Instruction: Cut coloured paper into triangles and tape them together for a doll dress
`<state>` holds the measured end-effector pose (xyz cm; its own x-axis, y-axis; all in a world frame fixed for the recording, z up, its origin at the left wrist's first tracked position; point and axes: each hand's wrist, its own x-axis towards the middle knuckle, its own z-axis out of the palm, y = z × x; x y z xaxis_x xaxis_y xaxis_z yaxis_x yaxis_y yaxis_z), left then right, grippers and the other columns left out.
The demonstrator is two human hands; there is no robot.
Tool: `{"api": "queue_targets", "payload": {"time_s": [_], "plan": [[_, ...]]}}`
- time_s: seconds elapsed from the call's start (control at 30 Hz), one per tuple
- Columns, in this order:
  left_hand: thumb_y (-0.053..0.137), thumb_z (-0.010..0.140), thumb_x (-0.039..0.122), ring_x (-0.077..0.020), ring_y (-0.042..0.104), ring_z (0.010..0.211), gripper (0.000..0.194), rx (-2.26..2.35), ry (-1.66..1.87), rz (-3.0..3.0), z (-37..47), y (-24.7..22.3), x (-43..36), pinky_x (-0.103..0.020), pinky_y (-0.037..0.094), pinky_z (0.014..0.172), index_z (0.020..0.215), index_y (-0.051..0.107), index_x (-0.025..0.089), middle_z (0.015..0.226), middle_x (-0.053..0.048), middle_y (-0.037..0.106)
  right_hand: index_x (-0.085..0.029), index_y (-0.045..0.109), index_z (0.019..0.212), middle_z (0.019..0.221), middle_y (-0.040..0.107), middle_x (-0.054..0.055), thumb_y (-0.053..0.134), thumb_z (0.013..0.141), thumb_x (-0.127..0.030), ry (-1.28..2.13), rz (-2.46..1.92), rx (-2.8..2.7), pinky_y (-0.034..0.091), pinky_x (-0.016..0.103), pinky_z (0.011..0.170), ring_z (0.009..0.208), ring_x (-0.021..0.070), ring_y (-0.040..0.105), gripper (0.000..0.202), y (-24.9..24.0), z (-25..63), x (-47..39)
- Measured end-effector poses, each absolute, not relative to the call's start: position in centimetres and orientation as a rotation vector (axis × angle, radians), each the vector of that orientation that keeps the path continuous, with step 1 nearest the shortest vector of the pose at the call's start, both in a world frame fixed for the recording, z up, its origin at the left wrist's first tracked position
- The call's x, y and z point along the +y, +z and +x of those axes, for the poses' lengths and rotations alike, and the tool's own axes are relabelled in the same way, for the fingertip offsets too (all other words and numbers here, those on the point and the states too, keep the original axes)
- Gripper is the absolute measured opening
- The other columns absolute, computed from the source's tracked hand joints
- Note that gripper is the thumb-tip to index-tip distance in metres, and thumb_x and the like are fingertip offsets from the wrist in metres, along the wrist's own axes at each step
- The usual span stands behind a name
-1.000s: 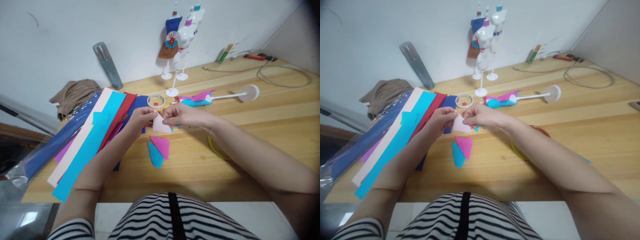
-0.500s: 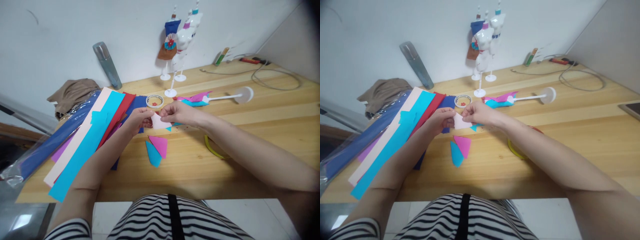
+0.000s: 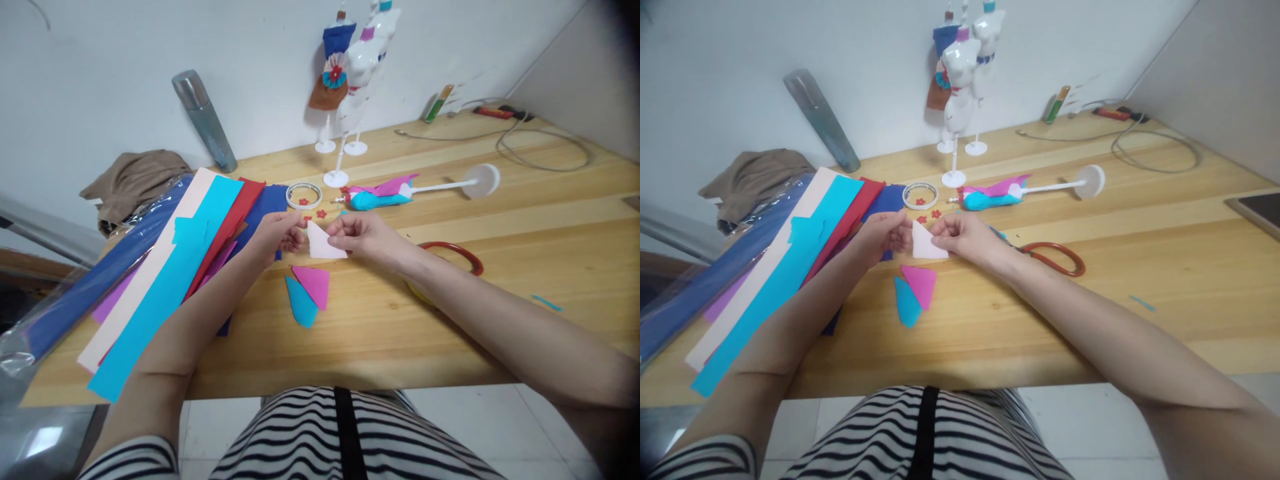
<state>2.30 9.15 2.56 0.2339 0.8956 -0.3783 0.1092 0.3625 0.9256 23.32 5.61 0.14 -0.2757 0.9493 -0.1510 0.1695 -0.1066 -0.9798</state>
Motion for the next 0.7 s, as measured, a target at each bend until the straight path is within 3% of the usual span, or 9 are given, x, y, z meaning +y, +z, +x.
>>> {"api": "queue_targets", "payload": {"time_s": [0.3, 0.53, 0.7], "plan": [[0.066, 0.098, 0.018, -0.0056, 0.037, 0.037, 0.036, 1.344, 0.834, 1.209, 2.30, 1.99, 9.52, -0.021, 0.021, 0.043, 0.062, 0.065, 0.015, 0.044, 0.002, 0.050, -0.022, 0.062, 0.065, 0.061, 0.061, -0.002, 0.088, 0.063, -0.037, 1.471, -1.317, -1.648, 0.037, 0.028, 0.056, 0.057, 0.0120, 0.051, 0.030, -0.33, 23.29, 5.38], [0.062, 0.098, 0.019, -0.0058, 0.031, 0.039, 0.034, 1.350, 0.792, 1.243, 2.35, 1.54, 9.55, -0.022, 0.017, 0.046, 0.064, 0.065, 0.015, 0.043, 0.004, 0.047, -0.020, 0.066, 0.067, 0.055, 0.057, -0.005, 0.094, 0.058, -0.048, 1.582, -1.269, -1.646, 0.030, 0.026, 0.051, 0.052, 0.0084, 0.045, 0.040, -0.43, 23.41, 5.42], [0.063, 0.101, 0.025, -0.0059, 0.031, 0.039, 0.039, 1.303, 0.779, 1.264, 2.27, 2.25, 9.37, -0.023, 0.016, 0.045, 0.064, 0.066, 0.015, 0.043, 0.003, 0.046, -0.021, 0.066, 0.069, 0.058, 0.059, -0.004, 0.095, 0.059, -0.044, 1.613, -1.206, -1.566, 0.032, 0.026, 0.051, 0.051, 0.0078, 0.045, 0.039, -0.01, 23.70, 5.48]]}}
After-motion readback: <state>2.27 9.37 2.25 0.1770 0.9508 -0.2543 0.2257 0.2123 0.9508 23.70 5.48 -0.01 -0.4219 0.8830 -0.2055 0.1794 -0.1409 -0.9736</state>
